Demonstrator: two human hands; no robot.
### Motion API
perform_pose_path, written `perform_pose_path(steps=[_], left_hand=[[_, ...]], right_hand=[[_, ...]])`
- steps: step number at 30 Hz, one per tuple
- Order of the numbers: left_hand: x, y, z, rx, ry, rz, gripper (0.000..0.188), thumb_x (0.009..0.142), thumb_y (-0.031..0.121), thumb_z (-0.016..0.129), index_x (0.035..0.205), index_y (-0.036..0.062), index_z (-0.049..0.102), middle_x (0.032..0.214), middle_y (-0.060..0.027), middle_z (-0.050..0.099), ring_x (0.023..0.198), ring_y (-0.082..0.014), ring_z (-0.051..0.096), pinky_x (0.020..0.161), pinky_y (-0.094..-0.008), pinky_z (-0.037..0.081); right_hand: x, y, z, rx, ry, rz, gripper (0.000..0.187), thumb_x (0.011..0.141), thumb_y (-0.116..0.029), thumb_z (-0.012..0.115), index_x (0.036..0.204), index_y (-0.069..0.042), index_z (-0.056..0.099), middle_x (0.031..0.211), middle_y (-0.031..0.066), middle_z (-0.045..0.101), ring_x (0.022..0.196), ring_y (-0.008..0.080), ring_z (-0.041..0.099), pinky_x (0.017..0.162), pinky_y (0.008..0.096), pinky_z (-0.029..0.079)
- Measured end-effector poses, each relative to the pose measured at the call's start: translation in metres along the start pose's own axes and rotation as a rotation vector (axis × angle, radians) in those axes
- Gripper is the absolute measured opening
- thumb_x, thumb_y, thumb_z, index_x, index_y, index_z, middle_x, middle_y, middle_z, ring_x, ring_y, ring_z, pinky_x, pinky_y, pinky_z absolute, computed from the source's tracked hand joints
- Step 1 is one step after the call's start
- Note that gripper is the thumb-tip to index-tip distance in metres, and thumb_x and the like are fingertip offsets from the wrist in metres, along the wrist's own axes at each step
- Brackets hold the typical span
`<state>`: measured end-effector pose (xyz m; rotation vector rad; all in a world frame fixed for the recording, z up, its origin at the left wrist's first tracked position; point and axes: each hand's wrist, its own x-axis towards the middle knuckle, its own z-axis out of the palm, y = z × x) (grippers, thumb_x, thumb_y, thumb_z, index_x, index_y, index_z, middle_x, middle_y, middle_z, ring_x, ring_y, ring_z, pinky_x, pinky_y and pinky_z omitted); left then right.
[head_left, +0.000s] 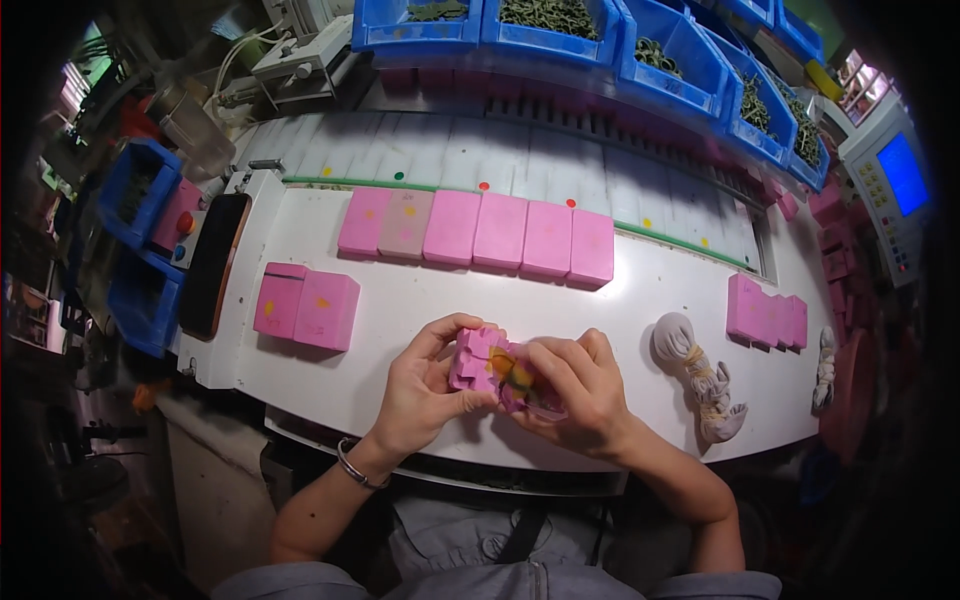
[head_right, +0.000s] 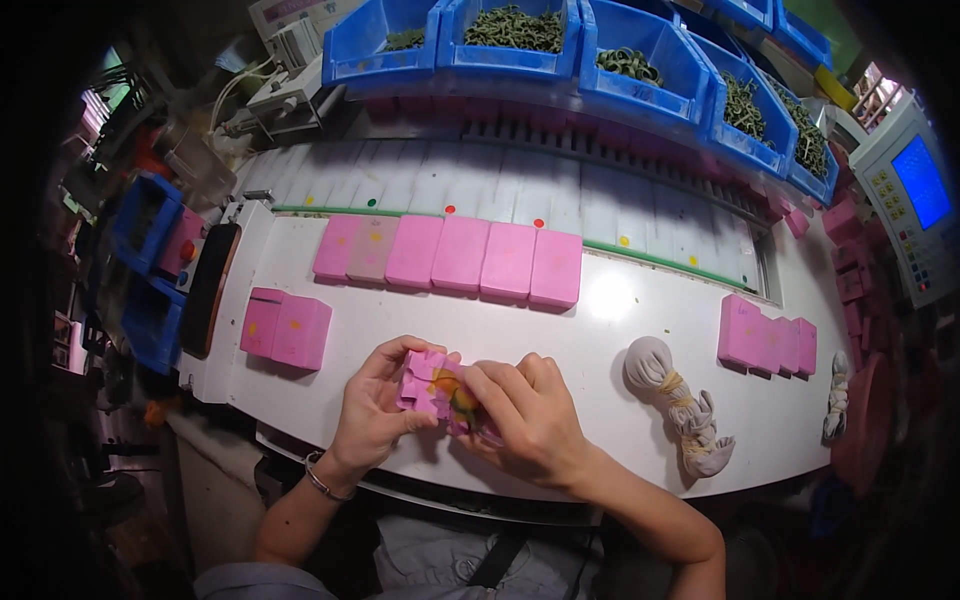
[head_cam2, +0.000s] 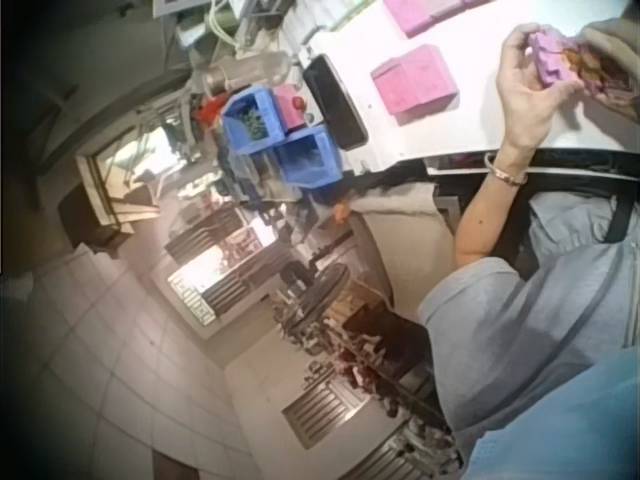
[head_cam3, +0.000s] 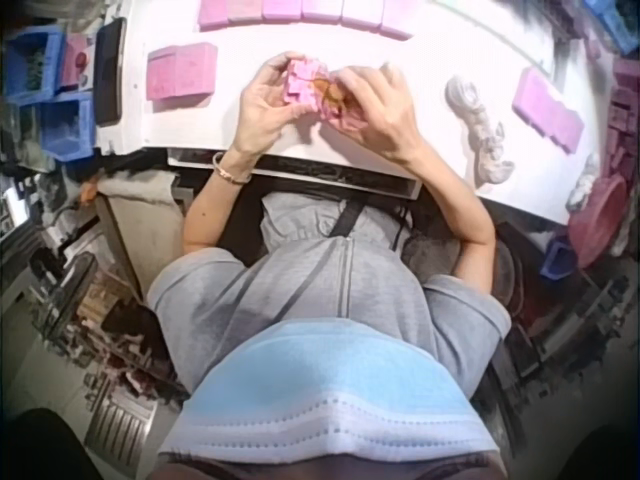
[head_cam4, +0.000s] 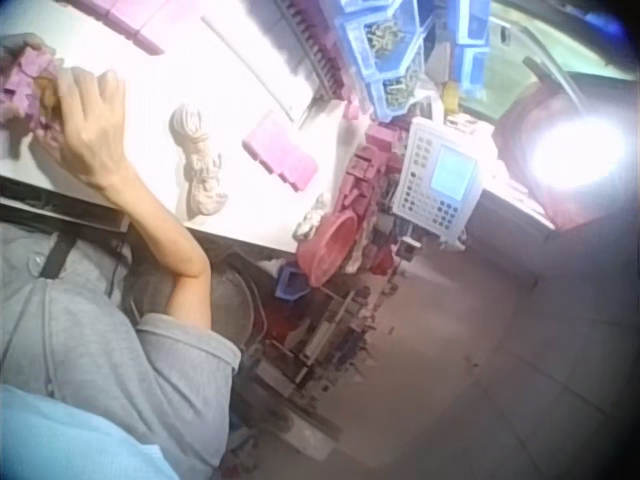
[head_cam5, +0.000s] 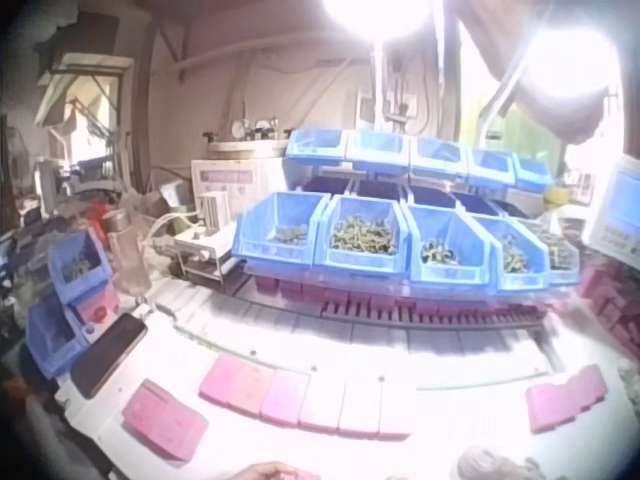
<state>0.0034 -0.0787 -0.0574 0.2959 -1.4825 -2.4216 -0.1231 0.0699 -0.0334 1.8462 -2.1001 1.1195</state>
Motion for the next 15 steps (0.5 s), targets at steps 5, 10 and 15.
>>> perform_pose_path(steps=[5, 10, 15], left_hand=[[0.001, 0.006, -0.001, 0.026, -0.042, -0.027, 0.065, 0.072, -0.007, 0.072, 0.127, -0.0009, 0.038, 0.122, -0.0131, 0.048, 0.116, -0.0194, 0.048, 0.097, -0.0327, 0.045], [0.013, 0.021, 0.019, 0.580, -0.003, 0.173, 0.061, 0.070, -0.006, 0.071, 0.125, 0.0029, 0.046, 0.120, -0.0120, 0.051, 0.112, -0.0228, 0.053, 0.091, -0.0312, 0.048], [0.009, 0.065, 0.049, 1.038, -0.099, 0.462, 0.049, 0.067, 0.001, 0.075, 0.113, 0.0022, 0.060, 0.109, -0.0127, 0.059, 0.097, -0.0257, 0.061, 0.082, -0.0312, 0.051]], right_hand=[[0.005, -0.002, -0.008, 0.232, 0.005, 0.010, 0.056, 0.059, -0.012, 0.079, 0.109, -0.002, 0.055, 0.091, 0.0086, 0.057, 0.072, 0.0214, 0.049, 0.066, 0.0304, 0.040], [0.016, -0.002, -0.013, 0.680, 0.118, 0.262, 0.056, 0.061, -0.017, 0.085, 0.107, -0.003, 0.056, 0.085, 0.0037, 0.056, 0.066, 0.0107, 0.047, 0.059, 0.0231, 0.042], [0.010, -0.010, -0.035, 0.433, 0.029, 0.446, 0.037, 0.070, -0.016, 0.080, 0.098, 0.000, 0.061, 0.074, 0.0039, 0.060, 0.058, 0.0077, 0.054, 0.052, 0.0195, 0.044]])
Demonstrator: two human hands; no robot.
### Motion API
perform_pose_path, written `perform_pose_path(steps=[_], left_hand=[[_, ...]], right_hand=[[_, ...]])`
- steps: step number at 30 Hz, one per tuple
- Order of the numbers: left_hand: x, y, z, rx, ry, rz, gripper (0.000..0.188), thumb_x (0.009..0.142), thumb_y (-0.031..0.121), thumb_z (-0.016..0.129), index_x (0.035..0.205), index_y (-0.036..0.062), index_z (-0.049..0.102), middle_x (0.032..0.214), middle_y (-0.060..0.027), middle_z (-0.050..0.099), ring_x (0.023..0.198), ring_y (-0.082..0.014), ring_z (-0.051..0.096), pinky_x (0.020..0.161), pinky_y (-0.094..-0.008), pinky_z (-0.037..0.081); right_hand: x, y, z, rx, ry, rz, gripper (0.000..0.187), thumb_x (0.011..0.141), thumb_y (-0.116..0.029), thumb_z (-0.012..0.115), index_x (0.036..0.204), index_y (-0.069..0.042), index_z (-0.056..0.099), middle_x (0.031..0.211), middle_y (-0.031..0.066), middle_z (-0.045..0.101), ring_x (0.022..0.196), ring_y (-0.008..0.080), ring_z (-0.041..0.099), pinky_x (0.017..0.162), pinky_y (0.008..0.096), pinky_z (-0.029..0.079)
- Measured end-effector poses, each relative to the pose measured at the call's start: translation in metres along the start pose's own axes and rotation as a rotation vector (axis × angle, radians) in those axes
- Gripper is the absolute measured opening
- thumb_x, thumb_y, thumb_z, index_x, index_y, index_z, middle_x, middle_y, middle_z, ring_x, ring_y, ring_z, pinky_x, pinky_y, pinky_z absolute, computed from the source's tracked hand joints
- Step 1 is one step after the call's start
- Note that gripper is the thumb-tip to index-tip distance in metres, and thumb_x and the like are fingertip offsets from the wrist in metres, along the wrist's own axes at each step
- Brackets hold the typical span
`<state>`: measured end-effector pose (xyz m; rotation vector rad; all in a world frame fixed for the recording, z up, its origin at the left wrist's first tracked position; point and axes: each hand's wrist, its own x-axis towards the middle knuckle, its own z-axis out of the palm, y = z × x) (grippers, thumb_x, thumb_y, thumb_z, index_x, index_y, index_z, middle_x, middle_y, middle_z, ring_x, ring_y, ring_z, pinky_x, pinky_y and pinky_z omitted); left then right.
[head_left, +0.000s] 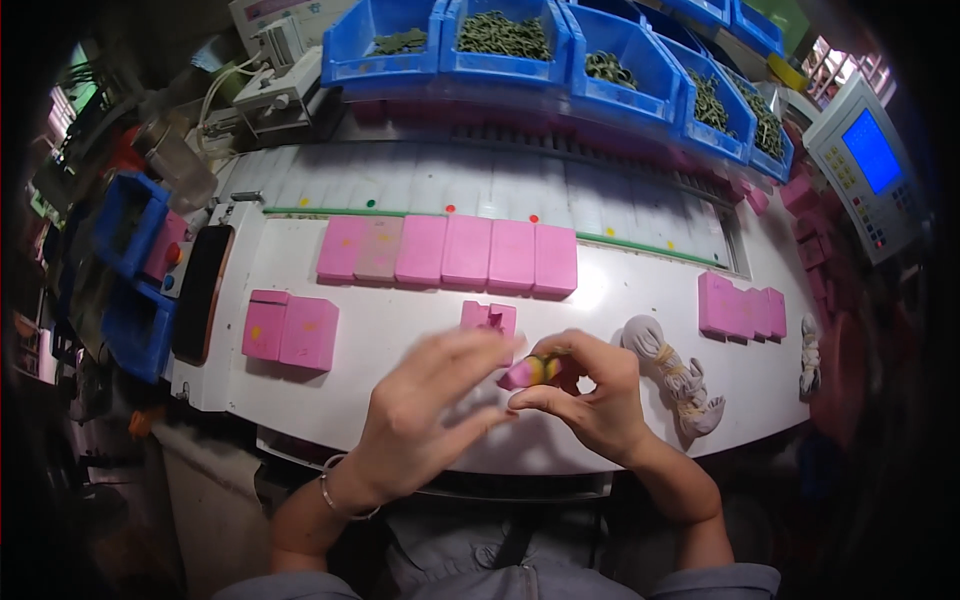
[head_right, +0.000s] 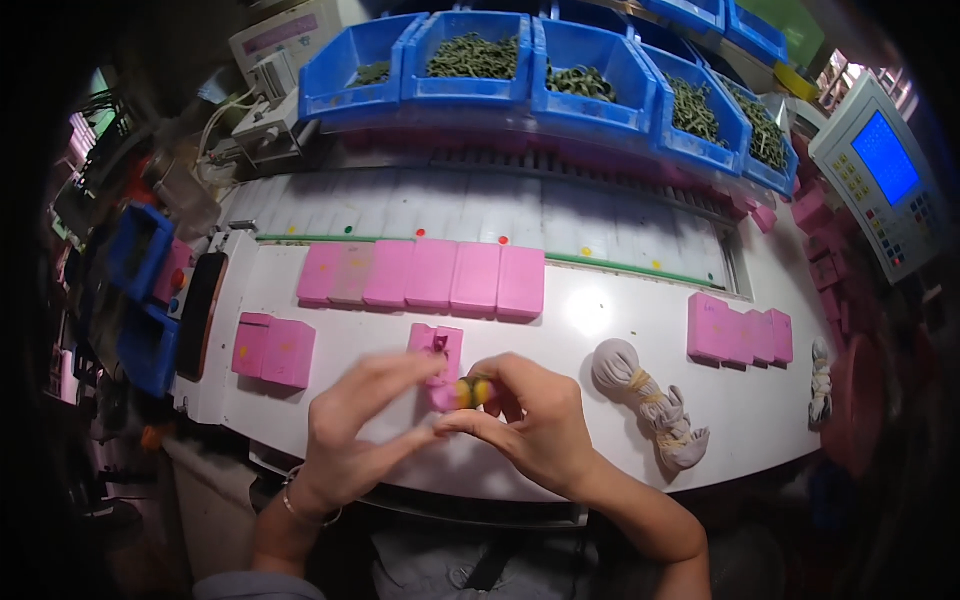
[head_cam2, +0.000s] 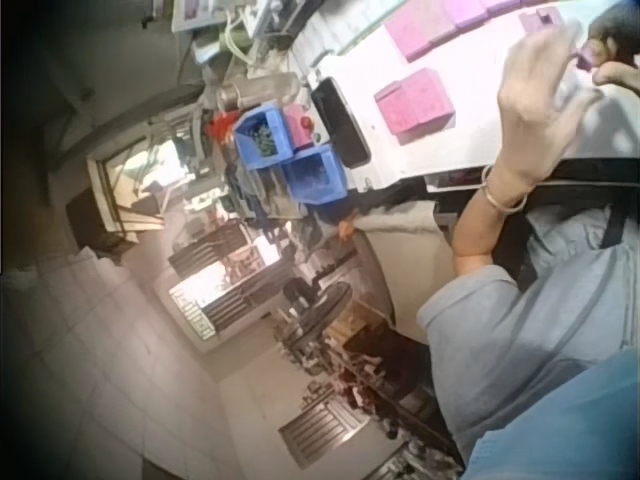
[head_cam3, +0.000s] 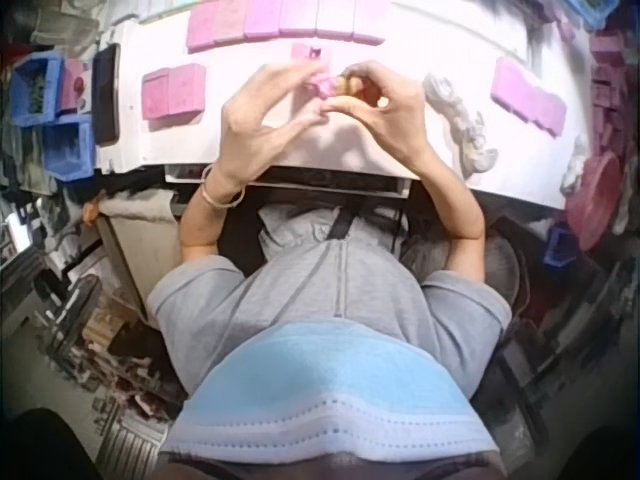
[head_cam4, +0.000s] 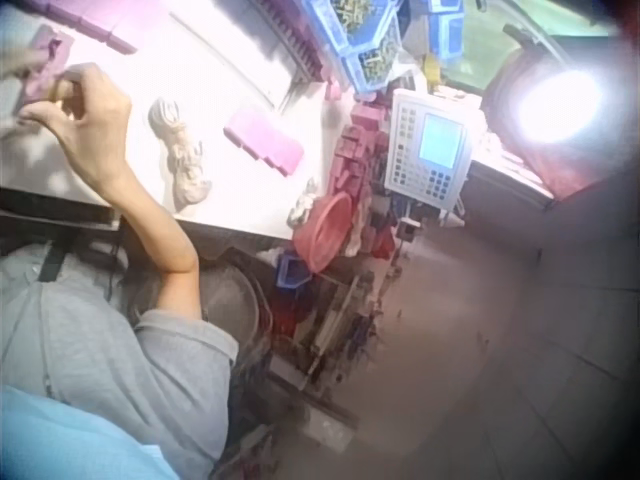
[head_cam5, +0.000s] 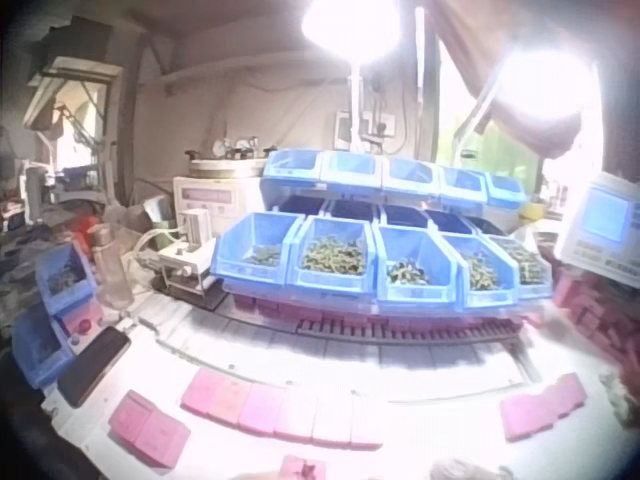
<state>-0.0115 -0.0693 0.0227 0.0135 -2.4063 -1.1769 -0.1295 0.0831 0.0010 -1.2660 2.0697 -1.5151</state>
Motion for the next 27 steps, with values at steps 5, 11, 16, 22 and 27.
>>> perform_pose_path(steps=[5, 11, 16, 22, 27], left_hand=[[-0.017, -0.007, 0.015, -0.341, -0.131, -0.251, 0.034, 0.071, -0.002, 0.073, 0.104, -0.0014, 0.065, 0.099, -0.0136, 0.062, 0.086, -0.0170, 0.062, 0.076, -0.0261, 0.053], [-0.025, -0.010, 0.039, -0.655, -0.137, -0.463, 0.023, 0.081, -0.002, 0.065, 0.104, -0.0054, 0.063, 0.090, -0.0093, 0.059, 0.077, -0.0121, 0.061, 0.067, -0.0220, 0.053], [-0.032, -0.021, 0.059, -0.850, -0.130, -0.633, 0.022, 0.084, -0.002, 0.062, 0.105, -0.0081, 0.061, 0.093, -0.0093, 0.058, 0.081, -0.0136, 0.061, 0.067, -0.0225, 0.054], [-0.030, -0.026, 0.062, -0.948, -0.229, -0.692, 0.021, 0.086, 0.000, 0.060, 0.105, -0.0093, 0.060, 0.097, -0.0107, 0.059, 0.082, -0.0132, 0.061, 0.068, -0.0224, 0.054], [-0.032, -0.028, 0.053, -0.879, -0.212, -0.714, 0.024, 0.084, -0.001, 0.063, 0.106, -0.0081, 0.060, 0.096, -0.0106, 0.060, 0.082, -0.0119, 0.060, 0.069, -0.0209, 0.053]], right_hand=[[-0.019, -0.010, -0.016, 0.288, -0.176, 0.249, 0.022, 0.082, -0.006, 0.067, 0.101, 0.003, 0.063, 0.072, 0.0054, 0.062, 0.058, 0.0069, 0.058, 0.050, 0.0202, 0.047], [-0.028, 0.013, -0.029, 0.755, -0.301, 0.691, 0.017, 0.090, -0.008, 0.057, 0.096, 0.007, 0.062, 0.065, 0.0074, 0.060, 0.051, 0.0086, 0.057, 0.044, 0.0199, 0.046], [-0.042, 0.020, -0.023, 0.710, -0.172, 0.723, 0.017, 0.089, -0.007, 0.058, 0.095, 0.009, 0.062, 0.066, 0.0086, 0.061, 0.049, 0.0098, 0.057, 0.043, 0.0197, 0.046], [-0.045, 0.028, -0.033, 0.812, -0.190, 0.842, 0.015, 0.088, -0.006, 0.059, 0.091, 0.009, 0.061, 0.064, 0.0091, 0.061, 0.046, 0.0098, 0.056, 0.040, 0.0195, 0.045], [-0.055, 0.039, -0.039, 0.218, 0.001, 0.577, 0.018, 0.084, -0.005, 0.063, 0.099, 0.005, 0.062, 0.073, 0.0089, 0.062, 0.054, 0.0098, 0.057, 0.045, 0.0213, 0.045]])
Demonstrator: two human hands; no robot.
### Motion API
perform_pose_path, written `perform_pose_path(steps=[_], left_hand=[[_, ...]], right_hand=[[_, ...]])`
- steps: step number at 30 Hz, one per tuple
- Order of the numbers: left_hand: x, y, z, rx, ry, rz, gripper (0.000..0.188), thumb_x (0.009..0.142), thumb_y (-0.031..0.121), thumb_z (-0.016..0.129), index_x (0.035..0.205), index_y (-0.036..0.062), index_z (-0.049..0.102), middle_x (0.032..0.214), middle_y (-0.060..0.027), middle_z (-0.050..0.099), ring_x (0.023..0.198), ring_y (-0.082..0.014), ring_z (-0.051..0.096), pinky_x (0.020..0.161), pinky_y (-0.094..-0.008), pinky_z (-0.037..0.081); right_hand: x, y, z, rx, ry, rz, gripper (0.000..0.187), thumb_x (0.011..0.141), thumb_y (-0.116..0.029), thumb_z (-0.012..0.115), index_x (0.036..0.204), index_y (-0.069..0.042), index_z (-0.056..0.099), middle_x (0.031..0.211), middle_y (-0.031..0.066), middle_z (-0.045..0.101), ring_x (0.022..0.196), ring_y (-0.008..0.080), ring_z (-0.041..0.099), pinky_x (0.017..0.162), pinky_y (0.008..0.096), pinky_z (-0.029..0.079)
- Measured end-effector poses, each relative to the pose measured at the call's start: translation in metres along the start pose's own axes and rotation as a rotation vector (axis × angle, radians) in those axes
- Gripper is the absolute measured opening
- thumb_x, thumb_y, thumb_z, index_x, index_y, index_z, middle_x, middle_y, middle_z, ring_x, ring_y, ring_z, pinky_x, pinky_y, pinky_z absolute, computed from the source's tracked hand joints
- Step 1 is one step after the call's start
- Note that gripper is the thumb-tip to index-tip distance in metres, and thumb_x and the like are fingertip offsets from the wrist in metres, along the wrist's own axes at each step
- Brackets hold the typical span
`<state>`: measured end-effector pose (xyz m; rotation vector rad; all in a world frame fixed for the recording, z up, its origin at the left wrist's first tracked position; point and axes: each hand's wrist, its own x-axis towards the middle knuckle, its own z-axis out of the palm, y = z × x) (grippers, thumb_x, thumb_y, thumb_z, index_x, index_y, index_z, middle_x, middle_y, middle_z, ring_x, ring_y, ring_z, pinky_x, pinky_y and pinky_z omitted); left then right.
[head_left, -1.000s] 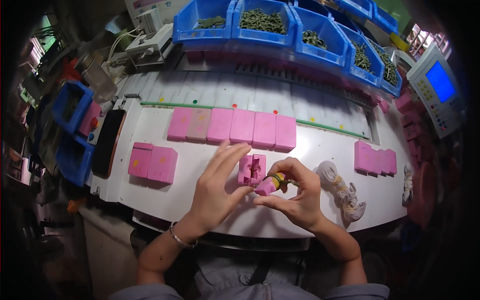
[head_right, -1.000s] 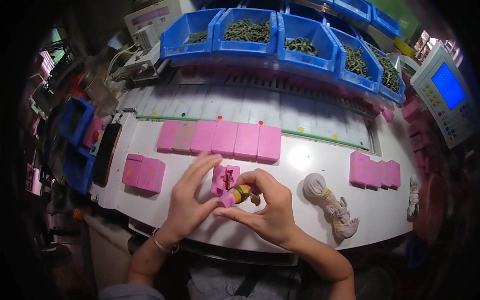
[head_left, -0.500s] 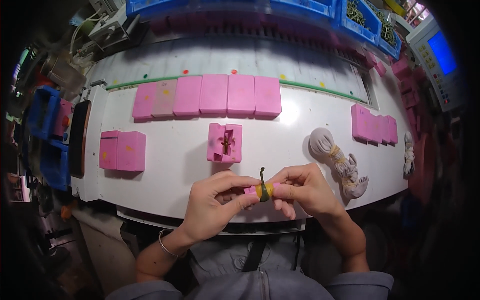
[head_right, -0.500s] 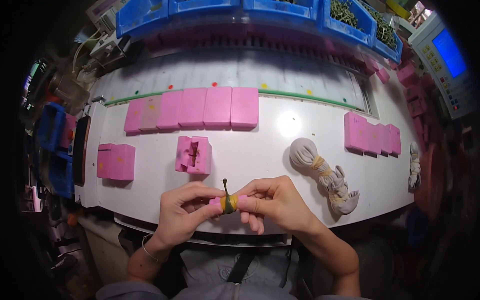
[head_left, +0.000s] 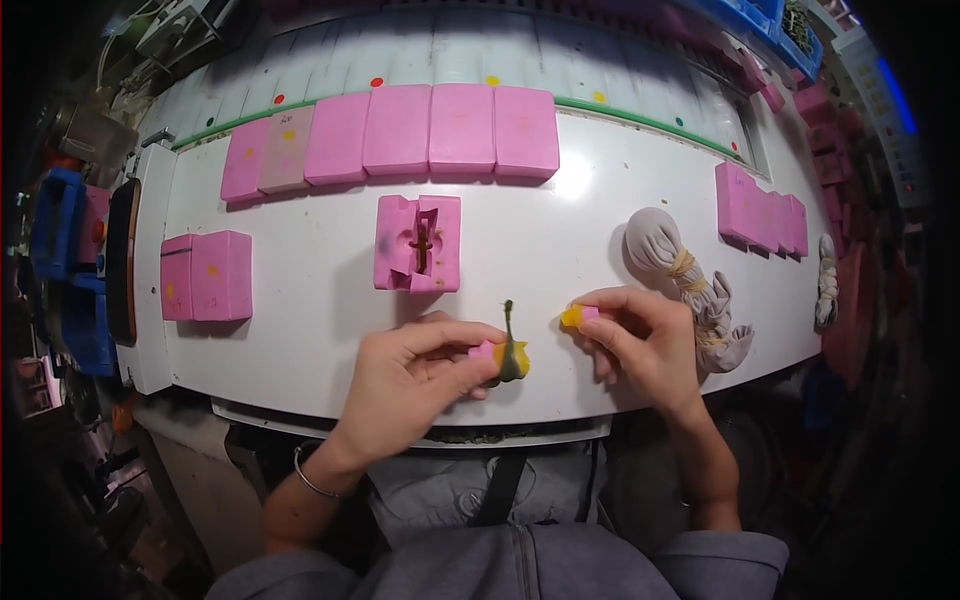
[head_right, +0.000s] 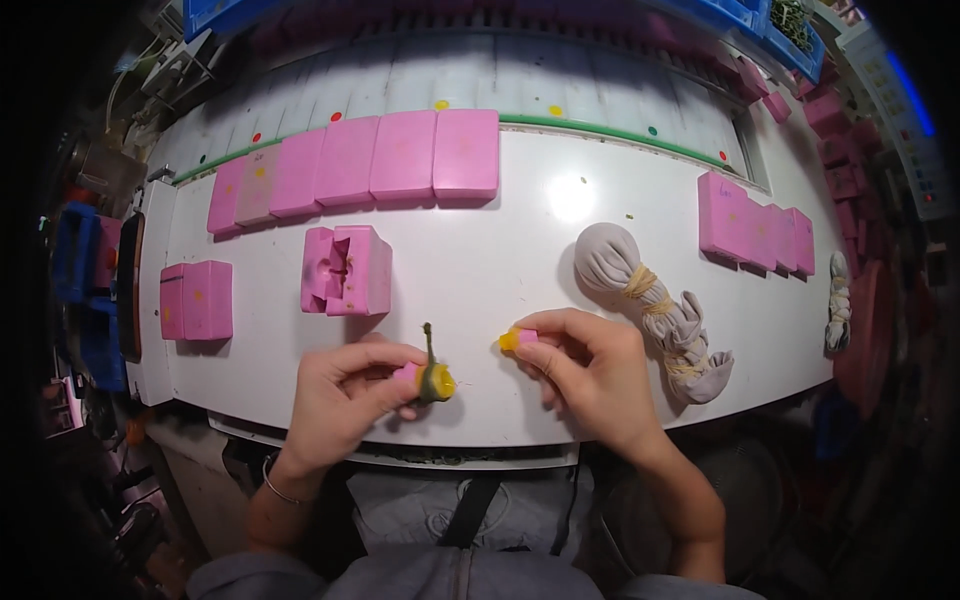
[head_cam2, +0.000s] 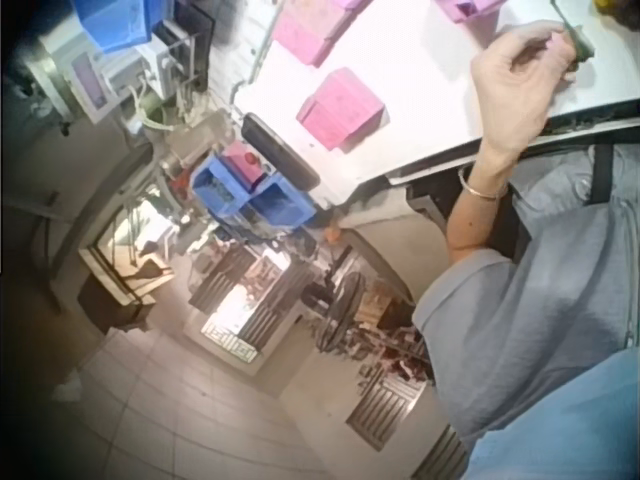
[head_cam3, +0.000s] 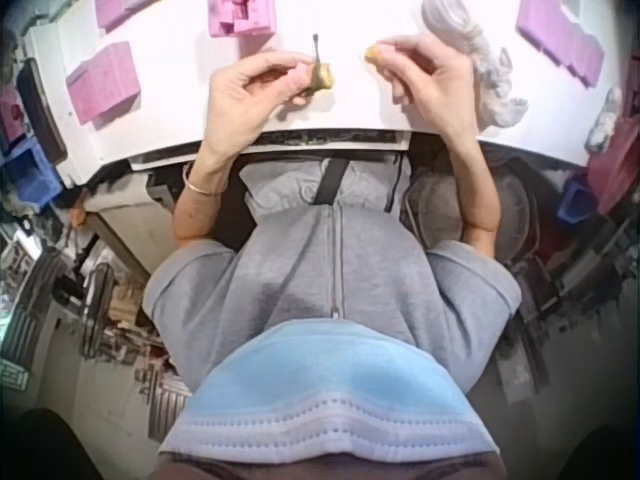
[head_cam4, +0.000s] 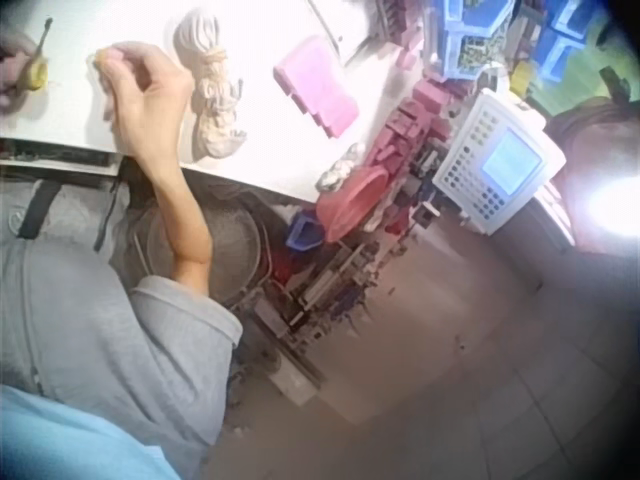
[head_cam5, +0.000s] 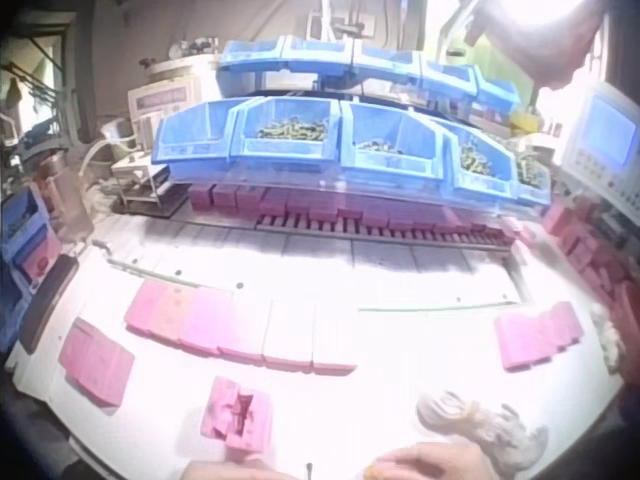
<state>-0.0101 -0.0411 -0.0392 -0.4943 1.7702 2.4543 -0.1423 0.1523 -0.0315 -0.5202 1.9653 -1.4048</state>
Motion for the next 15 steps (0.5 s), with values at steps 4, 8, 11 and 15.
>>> perform_pose_path(steps=[4, 8, 11, 15], left_hand=[[0.000, -0.002, 0.014, 0.235, 0.070, 0.155, 0.029, 0.078, -0.005, 0.067, 0.106, -0.0036, 0.062, 0.093, -0.0090, 0.060, 0.083, -0.0118, 0.061, 0.069, -0.0204, 0.052], [-0.002, 0.006, 0.021, 0.511, 0.059, 0.373, 0.032, 0.070, -0.005, 0.071, 0.101, -0.0012, 0.064, 0.086, -0.0087, 0.058, 0.079, -0.0163, 0.060, 0.064, -0.0233, 0.048], [0.000, 0.010, 0.022, 0.714, 0.060, 0.612, 0.035, 0.063, -0.005, 0.071, 0.098, 0.0012, 0.066, 0.076, -0.0081, 0.054, 0.065, -0.0220, 0.051, 0.056, -0.0299, 0.042], [-0.010, 0.023, 0.024, 0.769, -0.007, 0.610, 0.036, 0.060, -0.004, 0.076, 0.094, 0.0061, 0.069, 0.080, -0.0054, 0.055, 0.070, -0.0184, 0.054, 0.061, -0.0273, 0.045]], right_hand=[[-0.013, -0.012, 0.015, -0.534, 0.173, -0.336, 0.034, 0.077, -0.004, 0.068, 0.111, -0.004, 0.062, 0.085, 0.0068, 0.060, 0.064, 0.0105, 0.055, 0.055, 0.0245, 0.045], [-0.018, -0.012, 0.023, -0.028, -0.153, -0.233, 0.035, 0.082, -0.002, 0.065, 0.116, 0.000, 0.057, 0.086, 0.0068, 0.061, 0.065, 0.0086, 0.056, 0.055, 0.0206, 0.045], [-0.022, -0.016, 0.032, 0.431, -0.204, 0.054, 0.025, 0.083, -0.001, 0.065, 0.104, 0.003, 0.052, 0.085, 0.0053, 0.061, 0.065, 0.0029, 0.054, 0.054, 0.0158, 0.042], [-0.023, -0.019, 0.026, 0.426, -0.313, 0.034, 0.024, 0.080, -0.001, 0.069, 0.089, -0.001, 0.047, 0.079, 0.0020, 0.060, 0.064, -0.0022, 0.050, 0.051, 0.0125, 0.037]])
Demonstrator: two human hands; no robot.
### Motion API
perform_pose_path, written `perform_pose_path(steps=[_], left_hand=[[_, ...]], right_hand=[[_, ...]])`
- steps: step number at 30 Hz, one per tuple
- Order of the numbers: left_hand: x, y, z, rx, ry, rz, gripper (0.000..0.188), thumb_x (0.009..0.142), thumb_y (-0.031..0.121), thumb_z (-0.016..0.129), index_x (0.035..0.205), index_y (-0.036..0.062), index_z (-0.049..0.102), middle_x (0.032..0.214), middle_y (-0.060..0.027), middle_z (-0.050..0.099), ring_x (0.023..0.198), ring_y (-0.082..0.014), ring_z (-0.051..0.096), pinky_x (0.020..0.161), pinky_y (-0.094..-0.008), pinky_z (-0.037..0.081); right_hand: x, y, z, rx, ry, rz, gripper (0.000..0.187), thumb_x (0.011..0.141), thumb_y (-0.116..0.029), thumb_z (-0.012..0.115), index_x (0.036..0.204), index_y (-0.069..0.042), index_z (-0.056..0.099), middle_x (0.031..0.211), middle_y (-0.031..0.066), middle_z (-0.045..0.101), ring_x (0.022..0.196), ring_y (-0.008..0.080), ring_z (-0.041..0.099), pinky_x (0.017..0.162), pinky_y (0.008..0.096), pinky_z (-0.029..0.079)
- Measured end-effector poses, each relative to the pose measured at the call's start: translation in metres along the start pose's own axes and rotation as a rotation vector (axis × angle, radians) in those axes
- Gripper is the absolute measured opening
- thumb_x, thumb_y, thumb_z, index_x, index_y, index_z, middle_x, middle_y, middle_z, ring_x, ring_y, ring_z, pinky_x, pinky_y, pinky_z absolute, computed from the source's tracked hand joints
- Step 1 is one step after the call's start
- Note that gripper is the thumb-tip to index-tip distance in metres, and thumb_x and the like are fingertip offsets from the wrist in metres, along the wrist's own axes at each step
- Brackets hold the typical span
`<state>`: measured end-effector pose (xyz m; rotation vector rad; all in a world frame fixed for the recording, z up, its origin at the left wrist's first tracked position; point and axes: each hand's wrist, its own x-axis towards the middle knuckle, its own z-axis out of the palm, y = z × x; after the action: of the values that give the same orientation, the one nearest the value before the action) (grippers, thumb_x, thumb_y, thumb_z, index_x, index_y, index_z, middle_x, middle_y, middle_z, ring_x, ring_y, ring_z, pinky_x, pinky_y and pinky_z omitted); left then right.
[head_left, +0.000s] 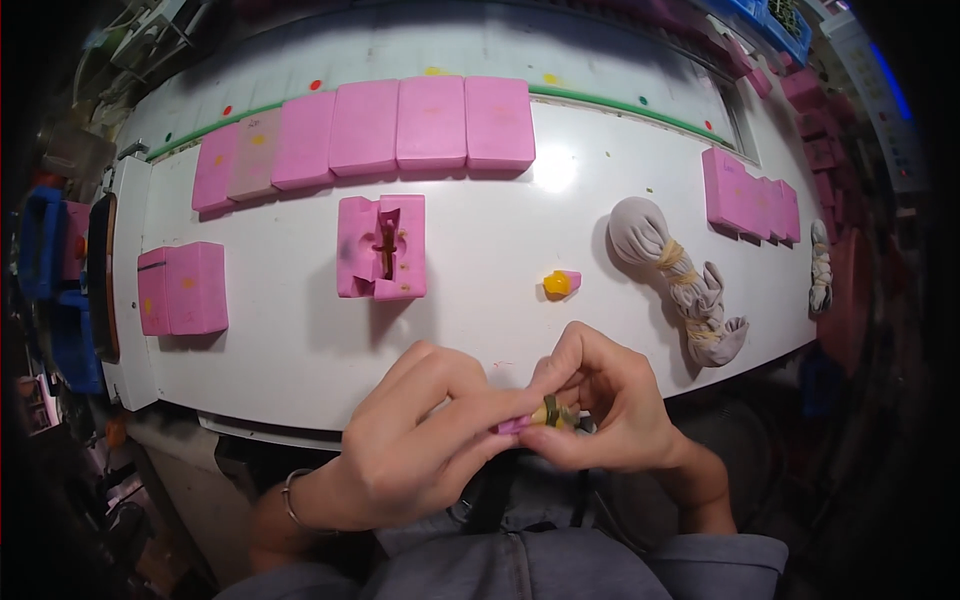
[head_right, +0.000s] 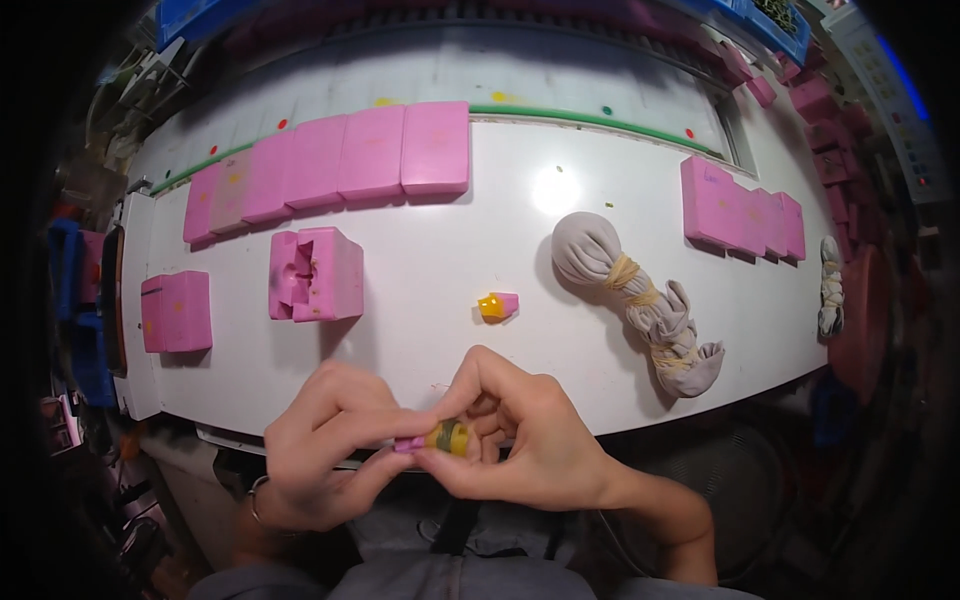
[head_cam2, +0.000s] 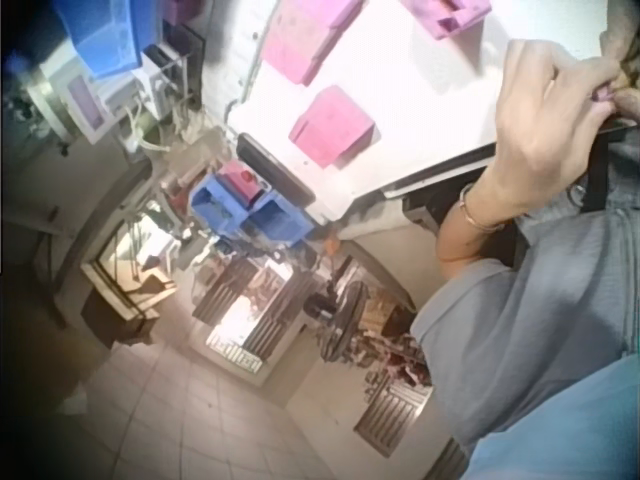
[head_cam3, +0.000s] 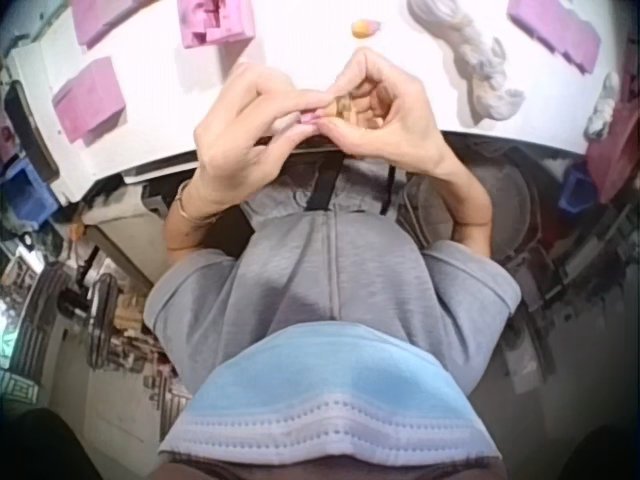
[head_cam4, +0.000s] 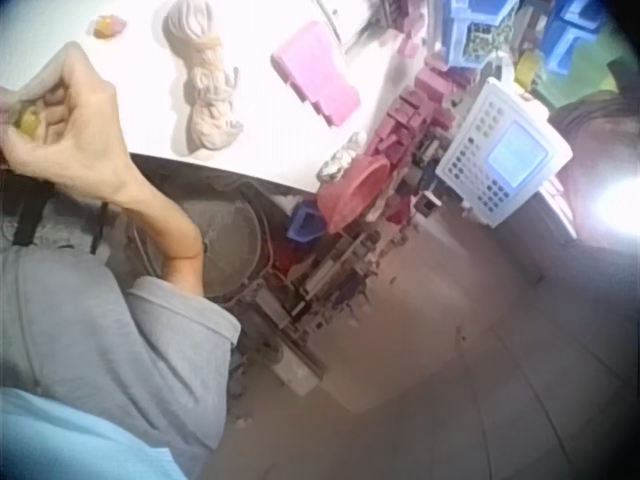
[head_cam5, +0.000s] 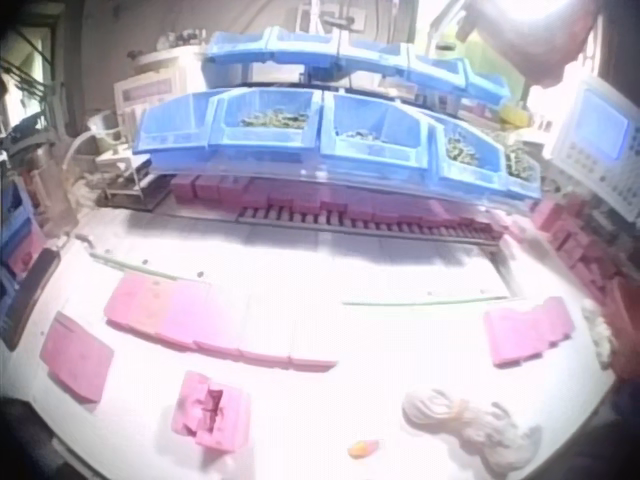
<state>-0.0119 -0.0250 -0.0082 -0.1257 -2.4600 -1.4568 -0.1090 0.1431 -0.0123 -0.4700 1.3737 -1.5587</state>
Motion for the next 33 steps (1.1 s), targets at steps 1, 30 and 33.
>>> perform_pose_path(steps=[1, 30, 33], left_hand=[[-0.001, 0.003, -0.001, 0.000, -0.004, -0.004, 0.036, 0.060, -0.004, 0.076, 0.093, 0.0070, 0.069, 0.079, -0.0045, 0.055, 0.070, -0.0183, 0.054, 0.061, -0.0272, 0.045], [-0.016, -0.005, 0.006, -0.357, 0.406, -0.072, 0.028, 0.077, 0.001, 0.069, 0.101, -0.0058, 0.057, 0.092, -0.0132, 0.052, 0.079, -0.0185, 0.054, 0.071, -0.0264, 0.046], [-0.012, 0.002, 0.018, -1.107, 0.395, -0.320, 0.042, 0.085, 0.025, 0.064, 0.109, -0.0045, 0.046, 0.094, -0.0143, 0.051, 0.080, -0.0174, 0.052, 0.069, -0.0267, 0.045]], right_hand=[[-0.001, -0.003, -0.001, -0.018, -0.027, 0.015, 0.025, 0.078, -0.001, 0.070, 0.087, -0.002, 0.046, 0.078, 0.0011, 0.060, 0.063, -0.0031, 0.049, 0.049, 0.0120, 0.036], [-0.019, 0.005, 0.003, 0.203, 0.162, -0.196, 0.020, 0.080, 0.008, 0.063, 0.089, 0.001, 0.047, 0.086, 0.0132, 0.060, 0.075, 0.0129, 0.062, 0.063, 0.0213, 0.048], [-0.010, -0.003, 0.022, 0.219, 0.284, -0.326, 0.018, 0.081, 0.005, 0.063, 0.088, 0.001, 0.048, 0.095, 0.0220, 0.062, 0.083, 0.0178, 0.064, 0.068, 0.0254, 0.051]])
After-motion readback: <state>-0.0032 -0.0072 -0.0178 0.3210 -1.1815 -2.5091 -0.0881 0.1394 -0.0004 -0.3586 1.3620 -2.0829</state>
